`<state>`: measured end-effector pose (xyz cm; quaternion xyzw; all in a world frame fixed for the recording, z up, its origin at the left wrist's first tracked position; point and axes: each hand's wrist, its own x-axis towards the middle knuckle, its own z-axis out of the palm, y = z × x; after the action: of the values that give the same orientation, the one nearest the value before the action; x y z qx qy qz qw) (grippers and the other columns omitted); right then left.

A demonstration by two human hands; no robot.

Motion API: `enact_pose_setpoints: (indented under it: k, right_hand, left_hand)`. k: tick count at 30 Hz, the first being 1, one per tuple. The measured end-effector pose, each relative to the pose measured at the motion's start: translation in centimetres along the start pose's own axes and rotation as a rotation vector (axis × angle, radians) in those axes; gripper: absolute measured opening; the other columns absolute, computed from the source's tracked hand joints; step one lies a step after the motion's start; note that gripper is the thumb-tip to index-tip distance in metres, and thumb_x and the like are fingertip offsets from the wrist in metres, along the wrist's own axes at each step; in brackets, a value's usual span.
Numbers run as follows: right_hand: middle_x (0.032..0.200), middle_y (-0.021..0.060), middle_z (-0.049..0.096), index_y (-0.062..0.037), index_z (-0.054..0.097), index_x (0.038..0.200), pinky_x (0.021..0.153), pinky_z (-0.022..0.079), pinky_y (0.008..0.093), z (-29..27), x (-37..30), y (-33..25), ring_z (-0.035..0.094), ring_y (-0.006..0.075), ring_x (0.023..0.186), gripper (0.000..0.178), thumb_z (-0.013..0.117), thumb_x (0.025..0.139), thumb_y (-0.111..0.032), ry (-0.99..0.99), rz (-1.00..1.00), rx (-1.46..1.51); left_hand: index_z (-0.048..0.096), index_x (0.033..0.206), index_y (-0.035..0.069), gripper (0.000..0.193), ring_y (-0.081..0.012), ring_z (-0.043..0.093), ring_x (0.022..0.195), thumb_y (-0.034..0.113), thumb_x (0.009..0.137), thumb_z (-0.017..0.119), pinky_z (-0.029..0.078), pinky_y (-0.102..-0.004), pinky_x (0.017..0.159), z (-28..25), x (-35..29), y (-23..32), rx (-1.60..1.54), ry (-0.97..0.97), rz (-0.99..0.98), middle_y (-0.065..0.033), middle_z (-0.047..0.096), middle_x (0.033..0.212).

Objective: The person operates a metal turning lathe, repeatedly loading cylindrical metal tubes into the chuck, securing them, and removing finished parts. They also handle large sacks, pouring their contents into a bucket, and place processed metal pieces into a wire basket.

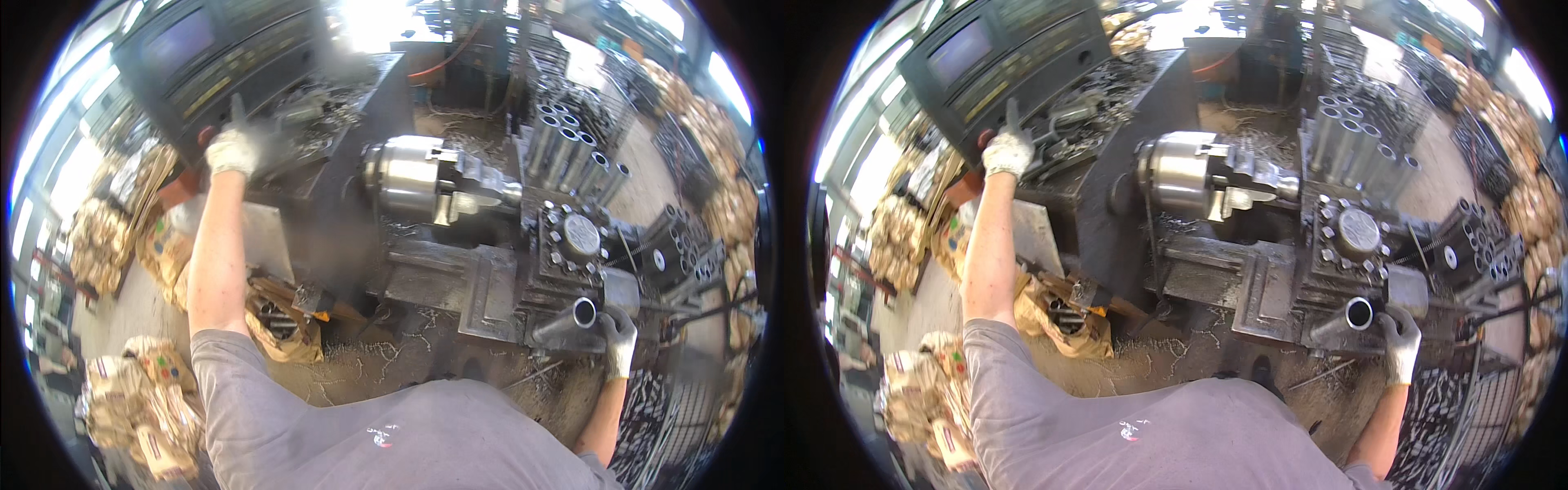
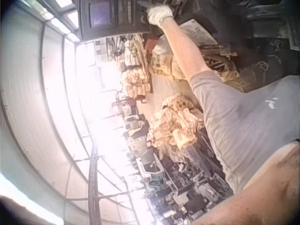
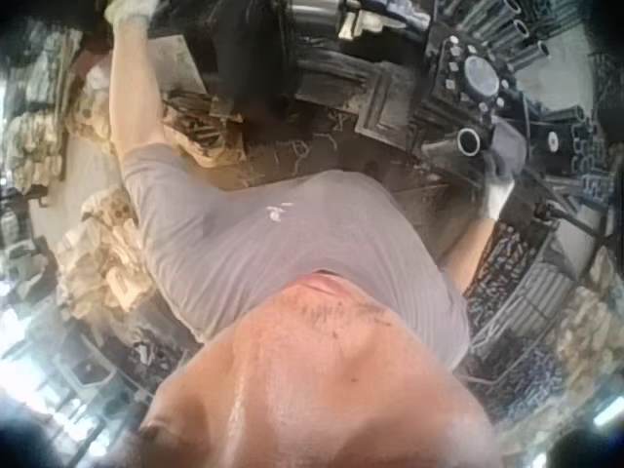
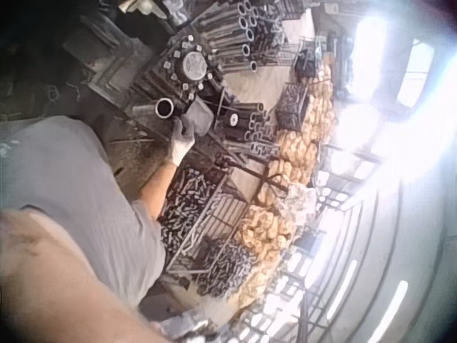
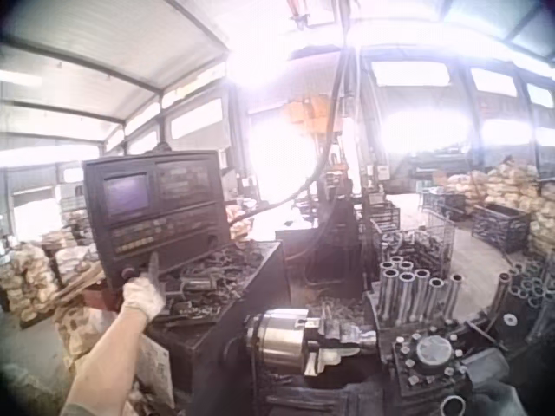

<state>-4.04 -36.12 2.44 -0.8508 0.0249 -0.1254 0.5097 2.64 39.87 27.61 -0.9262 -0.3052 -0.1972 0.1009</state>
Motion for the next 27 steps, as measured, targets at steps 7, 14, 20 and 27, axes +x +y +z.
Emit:
enact_pose_setpoints:
  k: [7,14,20,27]
  right_hand:
    - [0.103,0.0105,0.079,0.0030,0.075,0.118,0.084,0.058,0.0289,-0.2,-2.8,-4.1,0.072,0.0126,0.092,0.029,0.078,0.092,-0.009,-0.051,0.077,-0.045]
    - [0.121,0.0137,0.077,-0.0014,0.059,0.145,0.088,0.059,0.0324,1.9,-1.9,-4.0,0.073,0.0162,0.099,0.078,0.091,0.075,-0.015,-0.383,-0.041,-0.014]
    - [0.098,0.0119,0.079,-0.0051,0.072,0.120,0.082,0.062,0.0348,5.9,-0.4,-1.2,0.078,0.0202,0.087,0.056,0.096,0.076,-0.029,-0.519,-0.271,0.010]
    - [0.106,0.0055,0.072,-0.0006,0.064,0.119,0.087,0.060,0.0332,7.3,-3.6,-2.7,0.071,0.0155,0.093,0.039,0.078,0.082,0.004,-0.782,-0.126,0.314]
  left_hand:
    - [0.045,0.160,0.012,0.060,-0.0383,0.077,0.104,0.039,0.107,0.058,0.060,-0.0495,0.089,-0.3,-5.0,2.4,-0.332,0.653,0.123,-0.0231,0.075,0.123]
    - [0.076,0.115,-0.001,0.020,-0.0201,0.073,0.088,0.005,0.096,0.075,0.060,-0.0350,0.080,4.2,-37.8,11.9,-1.125,0.117,0.329,-0.0093,0.076,0.100]
    - [0.076,0.116,0.005,0.031,-0.0240,0.077,0.093,0.027,0.096,0.068,0.059,-0.0358,0.085,15.4,-60.7,10.1,-0.981,-0.853,-0.573,-0.0161,0.079,0.100]
    - [0.077,0.121,0.012,0.042,-0.0377,0.073,0.115,0.043,0.095,0.064,0.056,-0.0453,0.099,10.9,-78.3,6.2,-0.710,-0.857,-0.890,-0.0211,0.076,0.120]
